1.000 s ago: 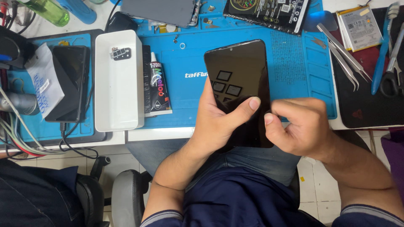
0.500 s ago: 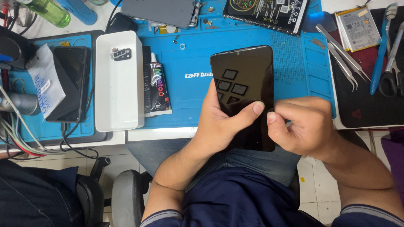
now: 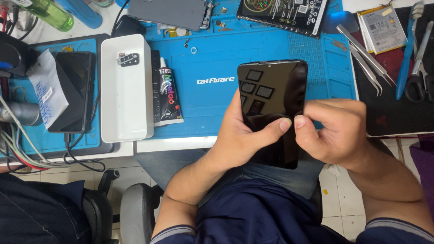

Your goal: The person holds a disassembled smartphone frame and a replacement screen assembly, peels the protective film off the new screen, then aligns the screen onto the frame and presses it into place, working over a blue repair mat.

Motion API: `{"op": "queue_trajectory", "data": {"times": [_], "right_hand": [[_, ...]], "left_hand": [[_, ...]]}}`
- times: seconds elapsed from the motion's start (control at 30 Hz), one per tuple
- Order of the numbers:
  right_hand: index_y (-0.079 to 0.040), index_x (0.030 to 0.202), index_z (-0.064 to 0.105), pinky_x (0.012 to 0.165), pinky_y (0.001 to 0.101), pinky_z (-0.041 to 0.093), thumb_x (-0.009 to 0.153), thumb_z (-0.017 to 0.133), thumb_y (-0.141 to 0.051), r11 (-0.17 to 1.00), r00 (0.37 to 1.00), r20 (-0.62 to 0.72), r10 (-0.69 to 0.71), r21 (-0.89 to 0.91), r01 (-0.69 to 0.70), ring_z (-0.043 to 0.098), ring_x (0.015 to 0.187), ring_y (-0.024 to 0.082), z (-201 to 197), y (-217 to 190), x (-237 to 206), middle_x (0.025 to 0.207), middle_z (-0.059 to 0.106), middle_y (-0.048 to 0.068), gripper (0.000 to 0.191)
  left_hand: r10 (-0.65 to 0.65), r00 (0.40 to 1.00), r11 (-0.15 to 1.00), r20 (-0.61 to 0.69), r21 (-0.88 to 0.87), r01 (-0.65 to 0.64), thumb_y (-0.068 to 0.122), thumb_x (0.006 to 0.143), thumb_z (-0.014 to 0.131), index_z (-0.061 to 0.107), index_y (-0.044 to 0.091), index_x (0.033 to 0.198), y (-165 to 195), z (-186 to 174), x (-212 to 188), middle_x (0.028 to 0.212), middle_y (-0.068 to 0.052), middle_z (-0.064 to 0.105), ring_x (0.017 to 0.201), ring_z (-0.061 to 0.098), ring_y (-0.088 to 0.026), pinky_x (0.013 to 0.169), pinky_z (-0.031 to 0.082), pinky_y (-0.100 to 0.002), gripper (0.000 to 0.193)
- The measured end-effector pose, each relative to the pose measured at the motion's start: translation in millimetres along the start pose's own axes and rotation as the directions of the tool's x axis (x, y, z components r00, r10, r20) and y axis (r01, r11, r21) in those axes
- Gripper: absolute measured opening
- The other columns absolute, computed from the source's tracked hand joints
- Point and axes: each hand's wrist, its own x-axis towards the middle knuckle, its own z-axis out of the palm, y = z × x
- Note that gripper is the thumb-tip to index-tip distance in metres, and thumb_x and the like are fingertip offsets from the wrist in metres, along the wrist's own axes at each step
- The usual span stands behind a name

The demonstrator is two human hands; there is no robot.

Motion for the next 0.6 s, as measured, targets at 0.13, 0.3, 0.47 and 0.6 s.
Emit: {"op": "queue_trajectory", "data": {"times": [0.13, 0.3, 0.47, 0.6], "right_hand": [[0.0, 0.064, 0.05, 0.044, 0.0351, 0.032, 0.088, 0.064, -0.009, 1.0, 1.0, 0.005, -0.018, -0.003, 0.018, 0.043, 0.048, 0.024, -0.7, 1.1, 0.2, 0.057, 0.043, 0.01, 0.029], [-0.001, 0.06, 0.048, 0.043, 0.0356, 0.03, 0.09, 0.064, -0.008, 1.0, 1.0, 0.003, -0.014, 0.016, 0.014, 0.039, 0.045, 0.023, -2.2, 0.4, 0.4, 0.055, 0.041, 0.01, 0.034], [-0.001, 0.065, 0.05, 0.045, 0.0332, 0.032, 0.092, 0.065, -0.01, 1.0, 1.0, -0.003, -0.023, 0.005, 0.023, 0.042, 0.045, 0.021, -4.1, -1.0, 1.6, 0.058, 0.043, 0.009, 0.032], [-0.001, 0.072, 0.054, 0.045, 0.0297, 0.035, 0.092, 0.065, -0.014, 1.0, 1.0, -0.03, -0.001, 0.007, 0.001, 0.048, 0.05, 0.018, -4.1, -3.4, 3.1, 0.06, 0.049, 0.008, 0.027]], "left_hand": [[-0.006, 1.0, 1.0, 0.002, -0.004, 0.006, 0.003, 0.097, 0.077, 0.044, 0.002, 0.144, -0.4, 0.7, -1.0, 0.123, -0.005, 0.063, 0.114, 0.062, -0.011, 0.104, 0.053, -0.03, 0.057], [-0.01, 1.0, 1.0, 0.01, 0.002, 0.01, 0.003, 0.097, 0.077, 0.044, 0.001, 0.142, -0.5, 1.5, -2.0, 0.123, -0.005, 0.064, 0.115, 0.062, -0.011, 0.106, 0.053, -0.031, 0.055], [-0.01, 1.0, 1.0, 0.028, 0.015, 0.01, 0.002, 0.098, 0.077, 0.044, 0.001, 0.142, 0.9, 1.5, -2.6, 0.123, -0.006, 0.064, 0.115, 0.063, -0.012, 0.103, 0.054, -0.029, 0.055], [-0.017, 0.999, 1.0, 0.035, -0.003, 0.017, 0.002, 0.097, 0.076, 0.044, 0.001, 0.142, 1.6, 2.6, -2.6, 0.124, -0.006, 0.064, 0.116, 0.063, -0.012, 0.104, 0.054, -0.03, 0.056]]}}
